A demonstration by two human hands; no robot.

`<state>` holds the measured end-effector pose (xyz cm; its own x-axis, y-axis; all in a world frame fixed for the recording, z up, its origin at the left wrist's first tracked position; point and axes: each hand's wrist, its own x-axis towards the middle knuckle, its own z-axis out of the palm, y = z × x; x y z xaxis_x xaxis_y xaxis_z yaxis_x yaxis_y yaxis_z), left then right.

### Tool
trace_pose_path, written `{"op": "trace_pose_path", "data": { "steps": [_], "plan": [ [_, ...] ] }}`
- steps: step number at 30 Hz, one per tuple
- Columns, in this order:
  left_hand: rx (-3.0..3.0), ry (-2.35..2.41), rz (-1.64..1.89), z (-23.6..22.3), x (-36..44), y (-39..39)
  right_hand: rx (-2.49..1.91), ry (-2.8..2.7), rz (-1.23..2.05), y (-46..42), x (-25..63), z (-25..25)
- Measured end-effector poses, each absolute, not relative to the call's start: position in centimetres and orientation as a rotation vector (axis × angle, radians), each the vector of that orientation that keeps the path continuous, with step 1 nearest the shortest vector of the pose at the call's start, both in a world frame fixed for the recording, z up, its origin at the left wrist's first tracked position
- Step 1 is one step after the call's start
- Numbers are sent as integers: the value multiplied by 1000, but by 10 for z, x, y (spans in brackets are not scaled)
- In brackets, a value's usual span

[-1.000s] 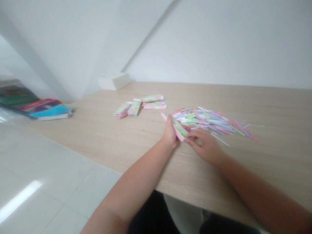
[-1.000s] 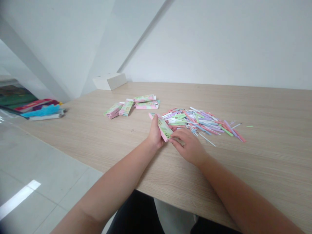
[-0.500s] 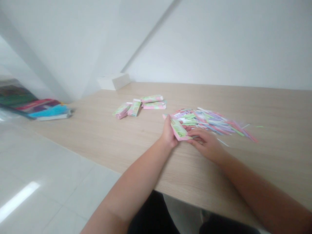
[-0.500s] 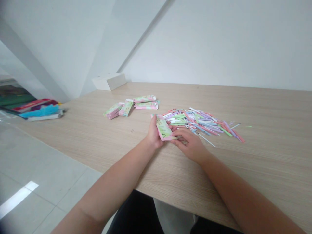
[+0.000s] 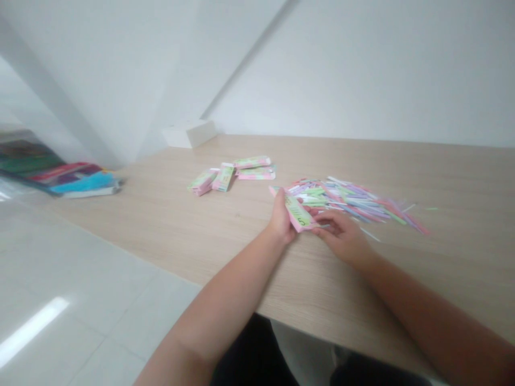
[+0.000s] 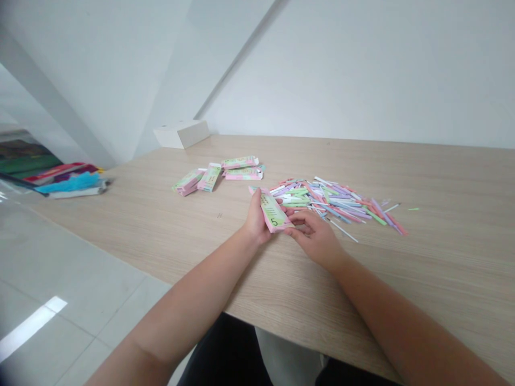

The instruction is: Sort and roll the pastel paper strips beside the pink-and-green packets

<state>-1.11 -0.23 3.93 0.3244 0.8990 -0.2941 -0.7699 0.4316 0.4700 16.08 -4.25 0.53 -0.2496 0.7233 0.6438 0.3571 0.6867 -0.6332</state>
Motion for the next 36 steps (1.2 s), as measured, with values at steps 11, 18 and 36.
{"op": "trace_pose_path", "data": {
  "steps": [11, 18, 36],
  "plan": [
    [189, 480, 1117, 45, -8, -8, -930, -1855, 96, -51, 158, 15],
    [163, 458, 1137, 37, -12, -3, -885, -2127, -25, -52, 164, 25],
    [215, 436, 1186, 40, -19, 1, -820, -2227, -99, -55, 160, 19]
  ]
}}
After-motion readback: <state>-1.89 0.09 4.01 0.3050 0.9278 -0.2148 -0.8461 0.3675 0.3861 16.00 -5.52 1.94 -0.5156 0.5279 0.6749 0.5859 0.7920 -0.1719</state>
